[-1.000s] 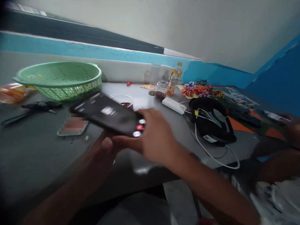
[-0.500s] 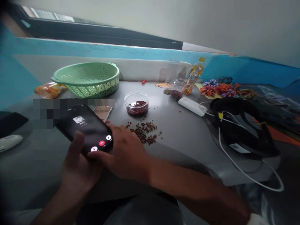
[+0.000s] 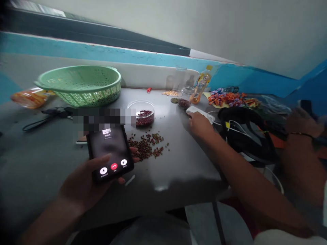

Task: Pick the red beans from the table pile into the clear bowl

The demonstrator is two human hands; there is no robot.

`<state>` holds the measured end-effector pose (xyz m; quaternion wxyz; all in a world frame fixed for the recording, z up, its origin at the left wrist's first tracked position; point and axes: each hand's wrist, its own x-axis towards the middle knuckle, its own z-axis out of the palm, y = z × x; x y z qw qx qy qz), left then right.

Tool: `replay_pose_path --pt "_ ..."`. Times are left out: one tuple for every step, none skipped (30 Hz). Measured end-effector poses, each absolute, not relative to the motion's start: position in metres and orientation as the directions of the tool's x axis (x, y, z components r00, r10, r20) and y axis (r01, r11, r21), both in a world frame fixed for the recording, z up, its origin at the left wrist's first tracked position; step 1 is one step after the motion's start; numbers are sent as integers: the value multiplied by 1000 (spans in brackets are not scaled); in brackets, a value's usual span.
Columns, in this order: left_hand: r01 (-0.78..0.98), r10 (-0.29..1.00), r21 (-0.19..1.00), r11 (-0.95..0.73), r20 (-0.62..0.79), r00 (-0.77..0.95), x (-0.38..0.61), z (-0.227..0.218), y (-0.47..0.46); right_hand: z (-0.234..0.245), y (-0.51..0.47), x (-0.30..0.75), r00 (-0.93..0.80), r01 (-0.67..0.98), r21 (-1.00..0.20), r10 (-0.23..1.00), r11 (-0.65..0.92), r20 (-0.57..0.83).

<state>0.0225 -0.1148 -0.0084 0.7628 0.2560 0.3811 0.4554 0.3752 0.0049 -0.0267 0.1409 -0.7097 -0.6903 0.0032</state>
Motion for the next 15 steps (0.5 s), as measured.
replay_pose_path --pt "-494 892 744 450 -343 295 24 -9 -115 -31 10 381 47 980 -196 983 -11 178" --pt "-482 894 754 445 -343 288 26 -9 -115 -34 13 384 42 981 -194 985 -10 167" --pt "-467 894 764 446 -348 283 28 -9 -116 -36 15 382 35 980 -199 987 -3 158" --pt "-455 891 768 450 -350 290 29 -10 -115 -37 14 377 24 977 -212 988 9 154" --pt "-448 890 771 452 -351 292 30 -11 -115 -36 11 369 10 973 -229 988 26 156" --pt "-446 891 774 449 -351 288 31 -12 -115 -35 5 357 -10 970 -238 986 50 166" --pt "-447 893 776 445 -352 280 32 -13 -114 -32 -4 342 -37 954 -287 985 85 169" --pt "-451 897 778 438 -348 271 32 -14 -113 -28 -16 326 -62 932 -344 984 118 168" --pt "-456 901 779 430 -341 267 32 -14 -113 -25 -30 307 -110 882 -439 981 170 159" --pt "-459 905 782 422 -334 264 32 -15 -113 -21 -45 289 -177 677 -711 980 189 92" --pt "-460 908 785 415 -329 259 32 -16 -113 -17 -59 271 -274 424 -896 962 130 10" --pt "-458 911 789 410 -326 254 32 -17 -114 -15 -72 254 -399 215 -976 915 35 -55" --pt "-456 913 793 404 -326 244 32 -18 -115 -13 -82 239 -503 64 -997 861 -41 -68" --pt "-455 916 796 400 -328 232 32 -18 -116 -13 -91 227 -567 -40 -993 820 -112 -70" --pt "-455 918 797 396 -330 221 32 -18 -117 -13 -96 218 -600 -110 -981 798 -161 -64"
